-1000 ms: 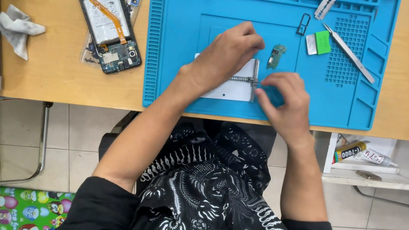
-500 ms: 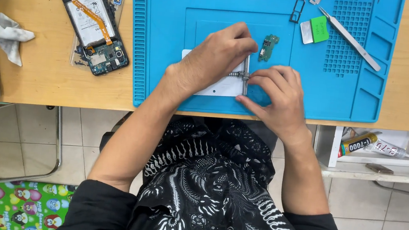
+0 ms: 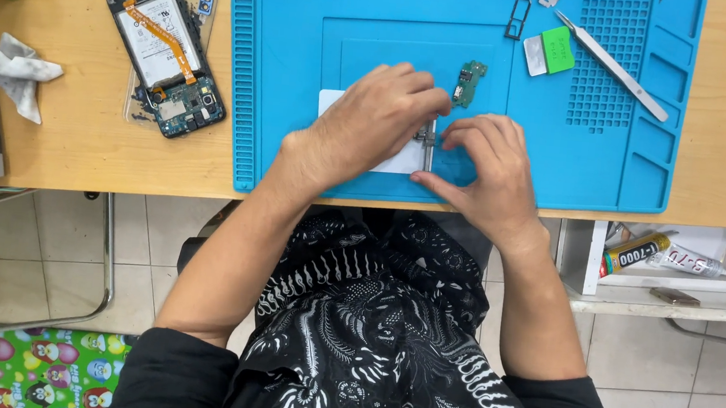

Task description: The person disassembles a smartphone on a blue work mat, detaching a ribbon cable and removing the motherboard. They then place the motherboard into a white clamp fixture and tighten it.

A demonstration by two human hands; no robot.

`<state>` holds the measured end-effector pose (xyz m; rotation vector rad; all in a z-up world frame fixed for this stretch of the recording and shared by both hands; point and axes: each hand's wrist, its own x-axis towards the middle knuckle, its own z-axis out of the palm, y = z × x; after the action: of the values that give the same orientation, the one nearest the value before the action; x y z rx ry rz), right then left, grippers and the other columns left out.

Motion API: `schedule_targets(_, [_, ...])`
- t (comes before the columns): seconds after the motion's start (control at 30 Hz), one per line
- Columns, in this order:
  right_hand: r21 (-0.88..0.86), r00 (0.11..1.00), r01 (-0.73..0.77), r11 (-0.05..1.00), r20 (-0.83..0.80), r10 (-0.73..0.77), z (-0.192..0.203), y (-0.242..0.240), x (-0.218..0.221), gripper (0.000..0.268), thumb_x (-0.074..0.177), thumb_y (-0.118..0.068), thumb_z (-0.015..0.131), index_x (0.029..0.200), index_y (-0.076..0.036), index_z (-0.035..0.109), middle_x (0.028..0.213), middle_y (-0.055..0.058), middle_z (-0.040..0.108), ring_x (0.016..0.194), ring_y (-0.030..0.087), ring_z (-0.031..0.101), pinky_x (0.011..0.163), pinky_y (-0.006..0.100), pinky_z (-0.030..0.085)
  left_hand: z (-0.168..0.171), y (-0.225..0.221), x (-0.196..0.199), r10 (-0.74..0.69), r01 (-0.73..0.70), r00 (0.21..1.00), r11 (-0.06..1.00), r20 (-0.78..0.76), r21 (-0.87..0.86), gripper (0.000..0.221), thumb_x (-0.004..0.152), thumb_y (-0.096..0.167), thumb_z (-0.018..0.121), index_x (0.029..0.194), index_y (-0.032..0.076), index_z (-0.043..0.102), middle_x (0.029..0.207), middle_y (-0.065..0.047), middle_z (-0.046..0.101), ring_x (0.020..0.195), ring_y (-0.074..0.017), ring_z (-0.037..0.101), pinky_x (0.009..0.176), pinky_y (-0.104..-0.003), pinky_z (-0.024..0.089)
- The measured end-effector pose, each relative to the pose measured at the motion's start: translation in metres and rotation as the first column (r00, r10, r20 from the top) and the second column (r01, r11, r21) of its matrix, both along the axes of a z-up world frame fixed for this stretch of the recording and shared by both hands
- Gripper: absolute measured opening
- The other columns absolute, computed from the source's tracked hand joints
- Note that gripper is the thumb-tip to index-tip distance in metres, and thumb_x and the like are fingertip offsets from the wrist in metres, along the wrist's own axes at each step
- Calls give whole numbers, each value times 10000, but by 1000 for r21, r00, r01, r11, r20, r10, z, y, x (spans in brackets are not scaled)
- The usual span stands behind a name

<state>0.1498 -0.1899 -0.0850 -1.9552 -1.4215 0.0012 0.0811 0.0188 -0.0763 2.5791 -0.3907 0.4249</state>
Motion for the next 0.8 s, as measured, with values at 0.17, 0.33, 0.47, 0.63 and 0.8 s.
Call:
schedule_targets(0.17, [6, 999, 13, 1000, -48, -12, -3, -1, -2, 463, 866, -345, 913, 966, -53, 569, 1036, 88, 660, 1027, 288, 604, 951, 430, 424, 11, 19, 17, -47, -11, 961, 979, -274, -206, 166, 1017, 105, 587, 1178, 98, 630, 1014, -52, 710, 970, -327, 621, 823, -466, 461])
schedule_targets(0.33, [-14, 996, 10, 1000, -94, -11, 0, -2, -1, 452, 877, -332, 897, 1009, -59, 562, 1047, 80, 633, 1044, 293, 595, 943, 425, 409, -12, 10, 60, -78, 86, 971, 996, -225, 29, 510, 849, 168, 848, 1265, 87, 564, 1174, -139, 516, 938, -337, 552, 693, -476, 498])
schedule_targets(0.47, [-3, 974, 10, 1000, -227, -11, 11, -2, 0, 300, 997, -237, 727, 1152, -17, 594, 1133, 128, 651, 1076, 305, 605, 972, 423, 416, -9, 16, 68, -171, 133, 951, 978, -256, -158, 556, 766, 66, 881, 1125, 134, 461, 1051, -90, 535, 884, -310, 526, 705, -454, 442])
schedule_targets(0.63, [-104, 972, -11, 995, -235, -14, 18, 2, 5, 334, 1043, -260, 654, 1334, -101, 620, 1294, 89, 621, 1065, 241, 610, 950, 389, 357, 35, 34, 13, -12, -85, 982, 868, -191, -489, 224, 1016, 38, 690, 1126, 113, 510, 827, -49, 557, 734, -196, 499, 662, -347, 402])
schedule_targets(0.8, [-74, 992, -17, 997, -125, 8, 12, 10, 12, 378, 937, -234, 775, 1297, -175, 678, 1209, 26, 666, 922, 256, 633, 875, 411, 414, 17, 39, -47, 249, -285, 958, 767, -142, -575, 227, 1027, 214, 715, 1220, 180, 600, 912, -74, 725, 873, -248, 711, 832, -374, 538])
